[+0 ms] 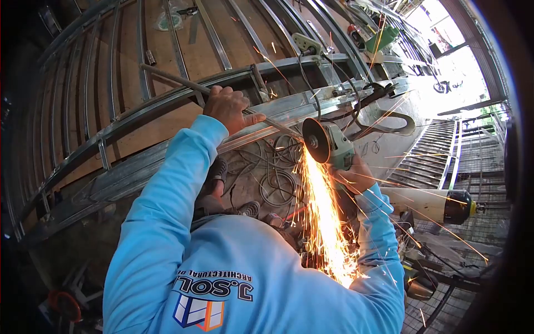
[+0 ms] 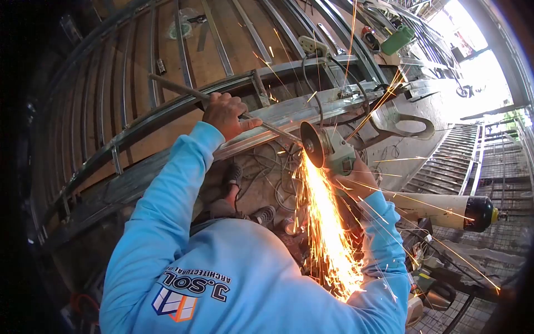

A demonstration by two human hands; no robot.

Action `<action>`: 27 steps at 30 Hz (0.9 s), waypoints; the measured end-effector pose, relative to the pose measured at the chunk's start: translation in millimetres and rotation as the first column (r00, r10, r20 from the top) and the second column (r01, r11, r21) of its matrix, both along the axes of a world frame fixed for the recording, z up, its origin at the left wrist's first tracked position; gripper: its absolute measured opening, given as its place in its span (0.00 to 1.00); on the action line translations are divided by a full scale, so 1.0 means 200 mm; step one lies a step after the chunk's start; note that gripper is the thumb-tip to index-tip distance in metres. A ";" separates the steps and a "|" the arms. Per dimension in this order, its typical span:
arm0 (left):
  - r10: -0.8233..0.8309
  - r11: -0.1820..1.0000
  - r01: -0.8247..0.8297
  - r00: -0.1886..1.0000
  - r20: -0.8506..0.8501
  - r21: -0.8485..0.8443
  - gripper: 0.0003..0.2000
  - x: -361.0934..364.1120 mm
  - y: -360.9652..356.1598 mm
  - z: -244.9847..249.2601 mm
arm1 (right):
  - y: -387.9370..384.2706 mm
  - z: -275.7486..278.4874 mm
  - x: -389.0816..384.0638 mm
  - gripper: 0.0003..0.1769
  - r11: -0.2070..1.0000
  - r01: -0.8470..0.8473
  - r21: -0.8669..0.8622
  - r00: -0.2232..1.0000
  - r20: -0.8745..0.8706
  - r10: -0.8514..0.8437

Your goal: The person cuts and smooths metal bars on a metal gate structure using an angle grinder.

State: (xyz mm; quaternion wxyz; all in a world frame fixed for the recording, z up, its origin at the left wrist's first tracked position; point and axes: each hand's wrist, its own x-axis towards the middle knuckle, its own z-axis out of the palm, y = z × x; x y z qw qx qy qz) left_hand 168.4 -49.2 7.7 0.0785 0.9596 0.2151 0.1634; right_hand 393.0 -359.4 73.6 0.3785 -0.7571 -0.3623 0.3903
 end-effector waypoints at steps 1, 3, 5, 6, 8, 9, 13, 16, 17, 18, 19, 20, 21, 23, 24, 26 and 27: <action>0.000 1.000 0.000 1.000 0.012 0.003 0.29 0.00 0.00 0.00 | 0.00 -0.03 0.00 0.37 0.999 0.026 0.044 0.996 -0.084 -0.022; 0.005 1.000 -0.005 1.000 0.000 -0.004 0.29 0.00 -0.01 0.00 | -0.01 -0.05 0.00 0.37 0.999 0.023 0.043 0.996 -0.082 -0.019; 0.005 1.000 -0.005 1.000 -0.003 -0.010 0.29 0.00 0.00 0.01 | -0.01 -0.05 0.02 0.36 0.998 -0.033 -0.053 0.995 0.088 0.037; 0.003 1.000 -0.003 1.000 -0.001 -0.015 0.29 0.00 0.00 0.01 | 0.00 -0.02 0.01 0.36 0.997 -0.033 -0.064 0.994 0.105 0.039; -0.001 1.000 0.001 1.000 0.003 -0.020 0.29 0.00 0.00 0.00 | 0.02 0.06 -0.02 0.36 0.995 -0.031 -0.090 0.990 0.136 0.043; -0.002 1.000 0.002 1.000 0.006 -0.018 0.29 0.00 0.00 0.00 | 0.00 0.03 -0.01 0.36 0.998 -0.024 -0.057 0.996 0.081 0.028; -0.010 1.000 0.010 1.000 -0.013 0.009 0.32 0.00 0.00 0.01 | -0.04 -0.04 0.02 0.40 0.998 0.015 -0.063 0.992 -0.128 -0.023; -0.003 1.000 0.003 1.000 -0.021 0.005 0.32 0.00 0.00 0.01 | -0.02 0.00 -0.01 0.39 0.998 -0.007 -0.060 1.000 0.002 0.007; -0.001 1.000 0.001 1.000 -0.018 0.009 0.32 0.00 0.00 0.01 | -0.01 0.02 -0.02 0.38 0.999 -0.023 -0.043 0.996 0.090 0.027; 0.001 1.000 -0.001 1.000 -0.016 0.013 0.32 0.00 0.00 0.01 | -0.01 0.04 -0.02 0.37 0.996 -0.033 -0.078 0.997 0.063 0.038; 0.004 1.000 -0.004 1.000 -0.014 0.016 0.32 0.00 0.00 0.01 | 0.00 0.07 -0.03 0.37 0.993 -0.044 -0.113 0.998 0.034 0.048; 0.004 1.000 -0.004 1.000 -0.008 0.021 0.32 0.00 0.00 0.01 | -0.01 0.06 -0.02 0.37 0.992 -0.034 -0.125 0.996 0.072 0.044; 0.004 1.000 -0.004 1.000 -0.001 0.026 0.32 0.00 0.00 0.00 | -0.02 0.04 -0.02 0.37 0.990 -0.024 -0.138 0.993 0.109 0.039; 0.005 1.000 -0.005 1.000 -0.006 0.024 0.32 0.00 0.00 0.00 | -0.04 -0.06 0.00 0.37 0.996 0.077 0.036 0.977 -0.200 -0.068; 0.005 1.000 -0.005 1.000 -0.016 0.018 0.32 0.00 0.00 0.01 | -0.04 -0.05 0.00 0.37 0.996 0.081 0.024 0.981 -0.180 -0.075; -0.005 1.000 0.005 1.000 -0.016 0.020 0.33 0.01 -0.01 0.00 | -0.04 0.03 -0.01 0.36 0.995 0.042 -0.092 0.999 0.035 -0.039; -0.007 0.999 0.007 1.000 -0.013 0.034 0.33 0.02 -0.01 -0.03 | -0.01 0.06 -0.03 0.35 0.981 0.011 -0.192 0.975 0.219 0.032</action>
